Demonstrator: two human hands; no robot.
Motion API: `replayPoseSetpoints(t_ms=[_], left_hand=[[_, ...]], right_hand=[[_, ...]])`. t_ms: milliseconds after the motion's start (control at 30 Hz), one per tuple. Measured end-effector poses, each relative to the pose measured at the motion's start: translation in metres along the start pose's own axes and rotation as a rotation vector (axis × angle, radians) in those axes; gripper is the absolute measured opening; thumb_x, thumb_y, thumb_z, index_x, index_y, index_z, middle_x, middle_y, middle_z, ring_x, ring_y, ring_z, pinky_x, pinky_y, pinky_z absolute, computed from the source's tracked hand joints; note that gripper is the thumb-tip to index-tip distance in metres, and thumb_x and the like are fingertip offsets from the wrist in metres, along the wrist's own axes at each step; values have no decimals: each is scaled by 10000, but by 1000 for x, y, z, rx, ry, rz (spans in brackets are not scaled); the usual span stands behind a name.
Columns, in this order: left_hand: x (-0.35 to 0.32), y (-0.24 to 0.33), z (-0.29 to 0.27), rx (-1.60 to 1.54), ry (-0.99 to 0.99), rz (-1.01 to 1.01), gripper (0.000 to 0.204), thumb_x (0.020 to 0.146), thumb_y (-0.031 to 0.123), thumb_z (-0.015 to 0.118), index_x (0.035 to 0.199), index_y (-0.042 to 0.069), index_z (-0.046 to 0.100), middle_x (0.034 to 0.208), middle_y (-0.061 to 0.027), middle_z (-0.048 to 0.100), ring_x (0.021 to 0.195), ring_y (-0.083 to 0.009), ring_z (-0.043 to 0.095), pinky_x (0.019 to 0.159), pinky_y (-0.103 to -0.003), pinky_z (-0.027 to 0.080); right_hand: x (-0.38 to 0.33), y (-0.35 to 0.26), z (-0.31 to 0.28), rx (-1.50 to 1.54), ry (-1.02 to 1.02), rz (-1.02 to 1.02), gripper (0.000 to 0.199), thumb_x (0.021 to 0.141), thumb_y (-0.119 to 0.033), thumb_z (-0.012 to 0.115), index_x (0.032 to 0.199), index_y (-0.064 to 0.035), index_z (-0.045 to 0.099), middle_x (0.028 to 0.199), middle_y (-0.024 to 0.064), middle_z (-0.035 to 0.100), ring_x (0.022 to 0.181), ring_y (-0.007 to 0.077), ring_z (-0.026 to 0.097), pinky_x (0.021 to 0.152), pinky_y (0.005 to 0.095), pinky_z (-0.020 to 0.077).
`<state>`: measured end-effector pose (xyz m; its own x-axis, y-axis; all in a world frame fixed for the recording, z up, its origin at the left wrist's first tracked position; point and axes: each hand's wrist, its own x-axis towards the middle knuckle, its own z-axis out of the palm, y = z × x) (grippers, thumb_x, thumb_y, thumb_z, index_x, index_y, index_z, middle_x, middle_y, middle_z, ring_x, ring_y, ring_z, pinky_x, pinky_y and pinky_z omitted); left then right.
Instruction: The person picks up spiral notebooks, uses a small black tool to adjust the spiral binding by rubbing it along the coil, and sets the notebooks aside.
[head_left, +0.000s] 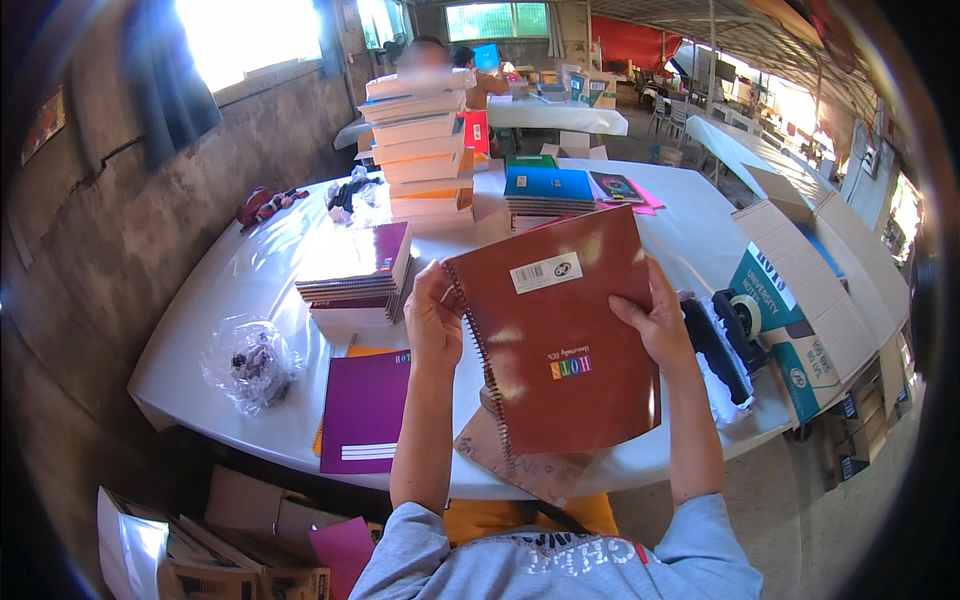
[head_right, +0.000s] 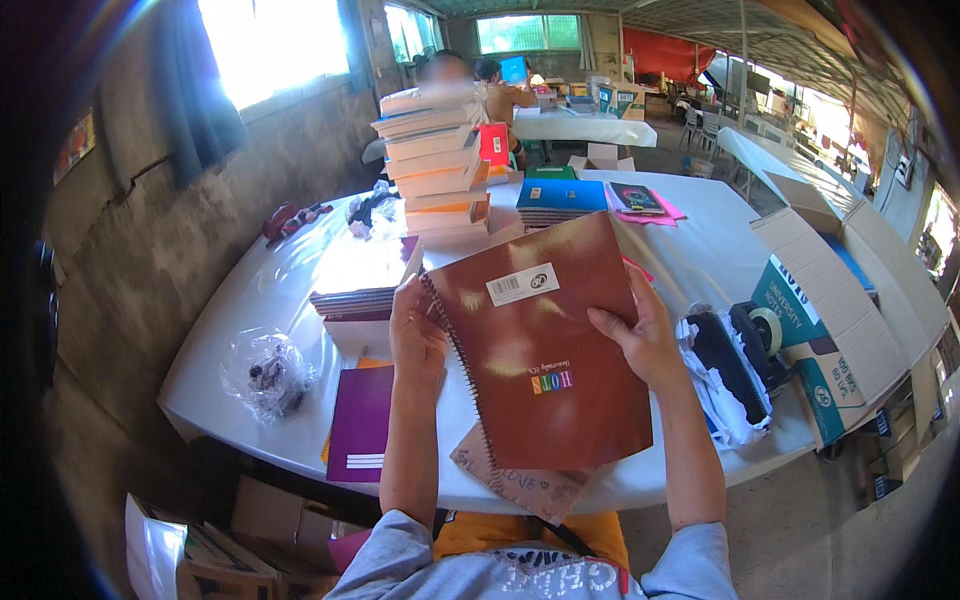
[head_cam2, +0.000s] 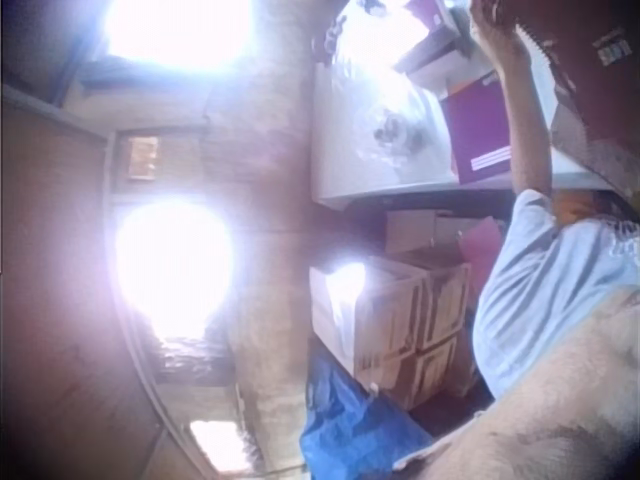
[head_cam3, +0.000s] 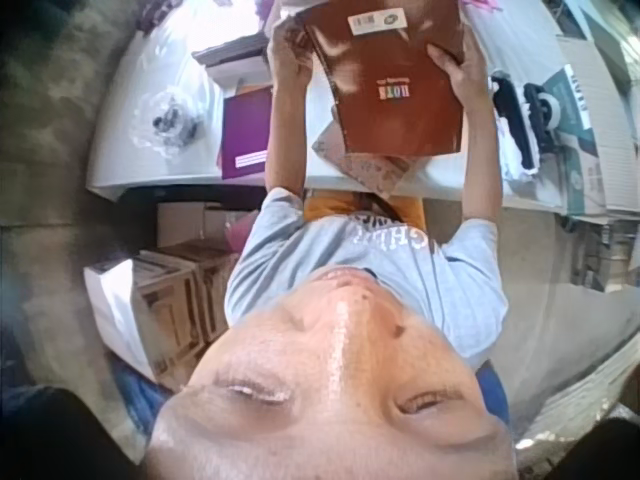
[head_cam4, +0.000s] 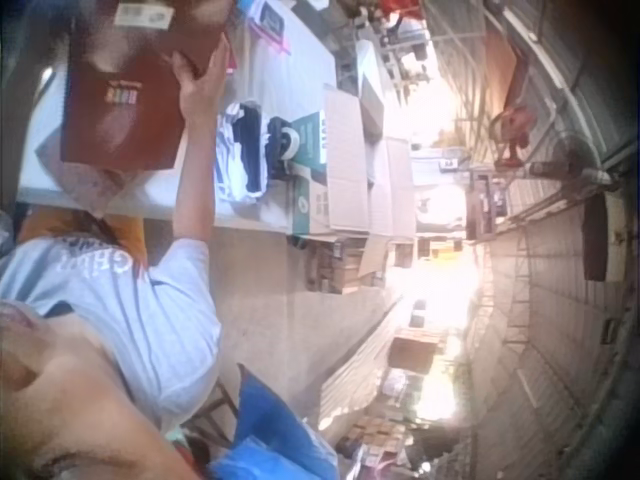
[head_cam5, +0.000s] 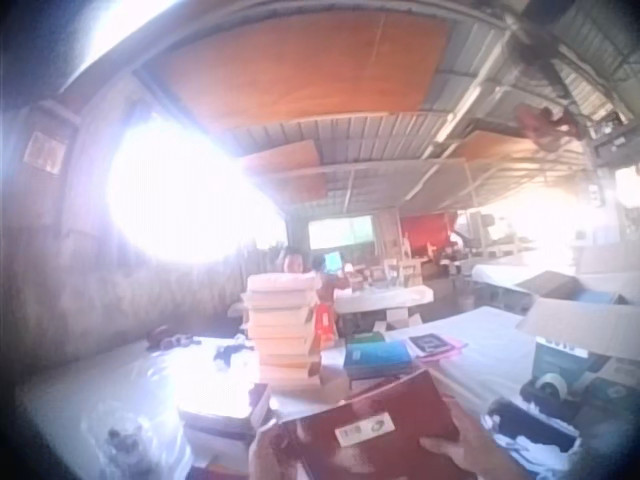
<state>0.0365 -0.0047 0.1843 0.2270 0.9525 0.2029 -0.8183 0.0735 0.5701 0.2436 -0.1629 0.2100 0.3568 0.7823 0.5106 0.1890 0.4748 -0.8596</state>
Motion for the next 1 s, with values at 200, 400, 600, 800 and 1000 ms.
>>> replayPoseSetpoints(t_ms=[200, 400, 600, 800, 1000], left_hand=[[-8, -6, -17, 32, -48, -115, 210, 856, 218, 580, 931, 23, 604, 849, -58, 658, 720, -149, 627, 671, -268, 504], [-17, -5, -9, 83, -27, -77, 244, 845, 218, 583, 967, 8, 604, 884, -84, 658, 759, -153, 629, 709, -271, 503], [-16, -4, -15, 44, -22, -80, 320, 839, 169, 581, 1062, -61, 584, 890, -90, 653, 762, -150, 629, 750, -273, 514], [-20, -9, -13, 462, 24, 148, 237, 881, 129, 562, 1049, -30, 616, 858, -66, 651, 743, -110, 631, 707, -225, 519], [-23, 16, -24, 516, -149, 43, 246, 886, 195, 604, 1002, -20, 633, 829, -55, 657, 742, -98, 624, 705, -241, 511]], right_hand=[[-22, -18, 5, -225, -42, -123, 543, 809, 18, 627, 1304, -20, 407, 1194, 99, 554, 1092, 157, 517, 924, 290, 412], [-33, -16, 6, -345, 17, -177, 521, 809, 1, 636, 1285, -10, 427, 1163, 125, 591, 1074, 180, 560, 899, 301, 438], [-37, -18, 13, -387, 27, -205, 486, 804, -12, 646, 1254, -7, 463, 1190, 150, 589, 1088, 184, 569, 897, 303, 444], [-54, -27, 14, -632, 8, -337, 425, 801, -19, 643, 1209, -30, 524, 1041, 149, 650, 875, 273, 668, 712, 297, 523], [-58, -37, 23, -549, -70, -414, 466, 781, -14, 660, 1225, -68, 532, 981, 169, 653, 812, 292, 670, 648, 316, 535]])
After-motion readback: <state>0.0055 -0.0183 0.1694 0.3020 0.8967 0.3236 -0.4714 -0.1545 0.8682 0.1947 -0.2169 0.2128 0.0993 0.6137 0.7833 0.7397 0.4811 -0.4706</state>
